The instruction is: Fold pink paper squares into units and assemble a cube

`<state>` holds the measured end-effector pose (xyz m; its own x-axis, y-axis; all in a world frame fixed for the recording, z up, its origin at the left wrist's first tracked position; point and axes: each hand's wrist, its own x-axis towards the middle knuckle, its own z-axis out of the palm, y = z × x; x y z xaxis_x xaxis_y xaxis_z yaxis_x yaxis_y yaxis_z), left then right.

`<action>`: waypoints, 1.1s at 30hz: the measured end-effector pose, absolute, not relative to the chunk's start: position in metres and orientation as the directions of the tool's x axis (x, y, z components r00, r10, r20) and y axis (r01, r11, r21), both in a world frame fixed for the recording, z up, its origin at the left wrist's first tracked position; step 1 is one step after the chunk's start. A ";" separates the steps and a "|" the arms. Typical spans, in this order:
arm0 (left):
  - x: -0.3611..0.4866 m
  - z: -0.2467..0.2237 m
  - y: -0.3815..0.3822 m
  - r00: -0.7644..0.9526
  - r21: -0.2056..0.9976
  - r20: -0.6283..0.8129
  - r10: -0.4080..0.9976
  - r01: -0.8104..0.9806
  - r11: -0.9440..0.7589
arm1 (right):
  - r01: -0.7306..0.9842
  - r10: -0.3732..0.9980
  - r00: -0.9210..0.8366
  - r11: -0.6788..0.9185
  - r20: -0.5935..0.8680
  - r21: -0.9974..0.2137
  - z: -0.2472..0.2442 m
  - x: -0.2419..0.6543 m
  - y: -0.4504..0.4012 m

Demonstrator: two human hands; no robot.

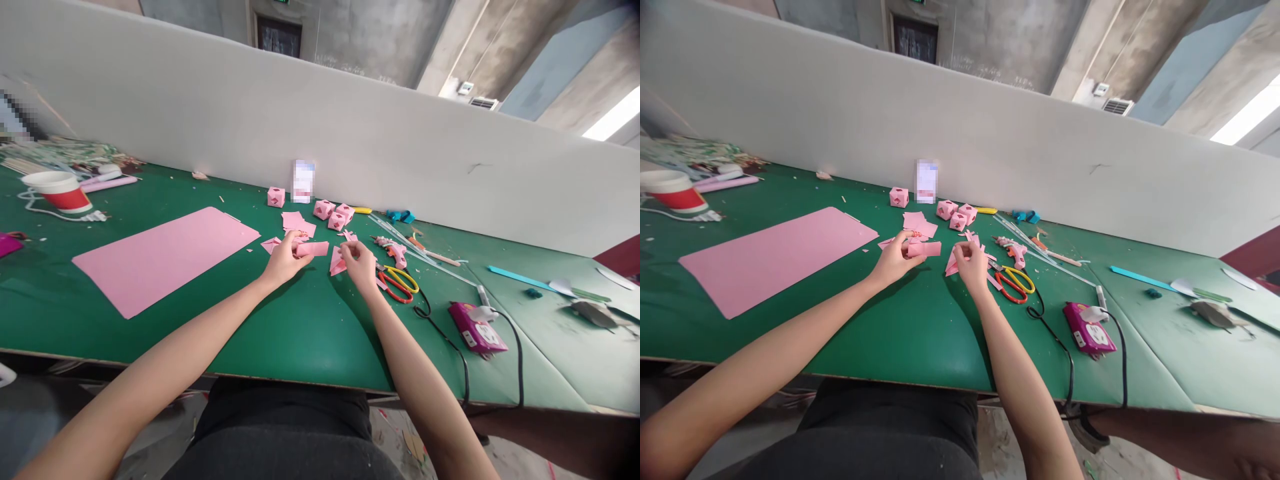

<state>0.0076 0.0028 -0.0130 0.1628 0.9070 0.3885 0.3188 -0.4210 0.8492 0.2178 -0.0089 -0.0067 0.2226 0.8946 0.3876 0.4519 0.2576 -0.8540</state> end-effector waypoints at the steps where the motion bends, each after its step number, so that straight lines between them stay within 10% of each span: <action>1: 0.007 -0.014 0.003 0.189 0.833 0.395 0.899 0.340 -0.437 | 0.385 0.895 0.212 0.292 0.392 -0.876 -0.005 0.216 -0.009; 9: 0.012 -0.014 0.000 0.249 0.762 0.442 0.862 0.402 -0.507 | 0.307 0.964 -0.094 0.267 0.250 -0.913 -0.003 0.198 -0.021; 25: 0.017 -0.013 -0.001 0.053 0.972 0.142 0.988 -0.194 -0.130 | 0.486 0.931 -0.031 0.331 0.363 -0.809 -0.015 0.178 -0.027; 33: 0.019 -0.006 -0.004 0.062 0.961 0.072 0.996 -0.271 -0.053 | 0.145 0.986 0.012 0.165 0.168 -0.976 -0.016 0.176 -0.025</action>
